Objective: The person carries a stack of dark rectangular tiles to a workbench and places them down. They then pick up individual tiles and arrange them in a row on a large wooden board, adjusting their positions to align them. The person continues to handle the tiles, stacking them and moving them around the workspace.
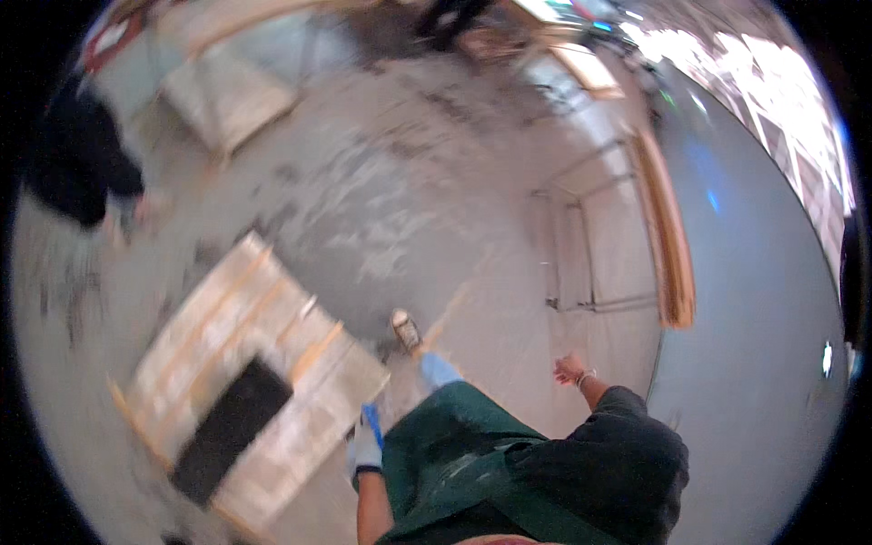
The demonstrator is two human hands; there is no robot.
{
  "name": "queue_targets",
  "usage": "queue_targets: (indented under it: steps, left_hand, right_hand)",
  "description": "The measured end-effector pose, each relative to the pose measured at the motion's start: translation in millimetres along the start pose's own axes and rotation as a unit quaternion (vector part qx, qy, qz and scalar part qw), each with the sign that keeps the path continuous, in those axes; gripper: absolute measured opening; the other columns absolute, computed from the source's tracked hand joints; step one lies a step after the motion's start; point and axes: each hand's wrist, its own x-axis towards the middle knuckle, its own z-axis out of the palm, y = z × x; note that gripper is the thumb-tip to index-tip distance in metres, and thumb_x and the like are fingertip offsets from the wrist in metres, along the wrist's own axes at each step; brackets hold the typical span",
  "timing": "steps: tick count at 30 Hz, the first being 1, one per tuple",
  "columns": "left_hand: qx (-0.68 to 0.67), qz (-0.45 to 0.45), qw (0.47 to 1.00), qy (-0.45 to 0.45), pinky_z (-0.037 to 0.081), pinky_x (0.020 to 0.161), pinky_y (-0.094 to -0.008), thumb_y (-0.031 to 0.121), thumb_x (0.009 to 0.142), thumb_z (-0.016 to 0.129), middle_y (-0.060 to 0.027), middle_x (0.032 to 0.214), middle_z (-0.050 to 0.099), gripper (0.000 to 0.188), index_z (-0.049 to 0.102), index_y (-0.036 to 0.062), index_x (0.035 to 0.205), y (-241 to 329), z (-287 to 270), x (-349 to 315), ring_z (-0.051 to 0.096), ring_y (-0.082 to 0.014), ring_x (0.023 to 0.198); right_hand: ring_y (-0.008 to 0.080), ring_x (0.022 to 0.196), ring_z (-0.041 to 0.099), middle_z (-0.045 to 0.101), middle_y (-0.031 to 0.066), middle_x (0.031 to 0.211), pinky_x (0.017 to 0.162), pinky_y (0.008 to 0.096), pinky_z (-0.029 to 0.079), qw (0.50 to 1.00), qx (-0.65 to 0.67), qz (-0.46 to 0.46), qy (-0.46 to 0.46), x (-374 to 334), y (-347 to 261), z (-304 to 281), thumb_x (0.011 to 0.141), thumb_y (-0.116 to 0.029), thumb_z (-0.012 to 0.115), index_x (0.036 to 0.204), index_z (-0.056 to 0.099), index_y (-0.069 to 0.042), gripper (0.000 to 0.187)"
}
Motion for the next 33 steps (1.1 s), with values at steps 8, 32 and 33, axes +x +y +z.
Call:
queue_targets:
  steps: [8,32,33]
  left_hand:
    - [-0.722,-0.419,0.527,-0.162,0.049,0.09,-0.0399,0.046,0.102,0.053,-0.0155,0.121,0.068,0.054,0.06,-0.0029,0.125,-20,-71,7,0.064,-0.025,0.106]
    - [-0.664,-0.089,0.686,-0.284,0.05,0.093,-0.0375,0.046,0.101,0.053,-0.0136,0.121,0.068,0.055,0.06,-0.002,0.126,259,-250,413,0.064,-0.0235,0.108]
    - [-0.643,-0.072,0.705,-0.289,0.05,0.093,-0.0374,0.047,0.102,0.053,-0.0135,0.121,0.068,0.055,0.06,-0.0019,0.126,264,-257,426,0.064,-0.0235,0.108]
  right_hand:
    - [0.025,0.07,0.073,0.072,0.0112,0.089,0.058,0.0414,0.061,0.901,-0.376,-0.118,-0.183,-63,143,61,0.09,-0.043,0.067,0.098,0.069,-0.002,0.042]
    - [0.0235,0.076,0.072,0.07,0.0164,0.104,0.063,0.0364,0.061,0.898,0.434,-0.05,-0.045,-4,114,-104,0.097,-0.028,0.061,0.113,0.061,0.005,0.037]
    - [0.0271,0.074,0.072,0.07,0.017,0.102,0.06,0.038,0.061,0.871,0.489,-0.028,-0.032,-7,126,-90,0.094,-0.028,0.063,0.109,0.063,0.005,0.036]
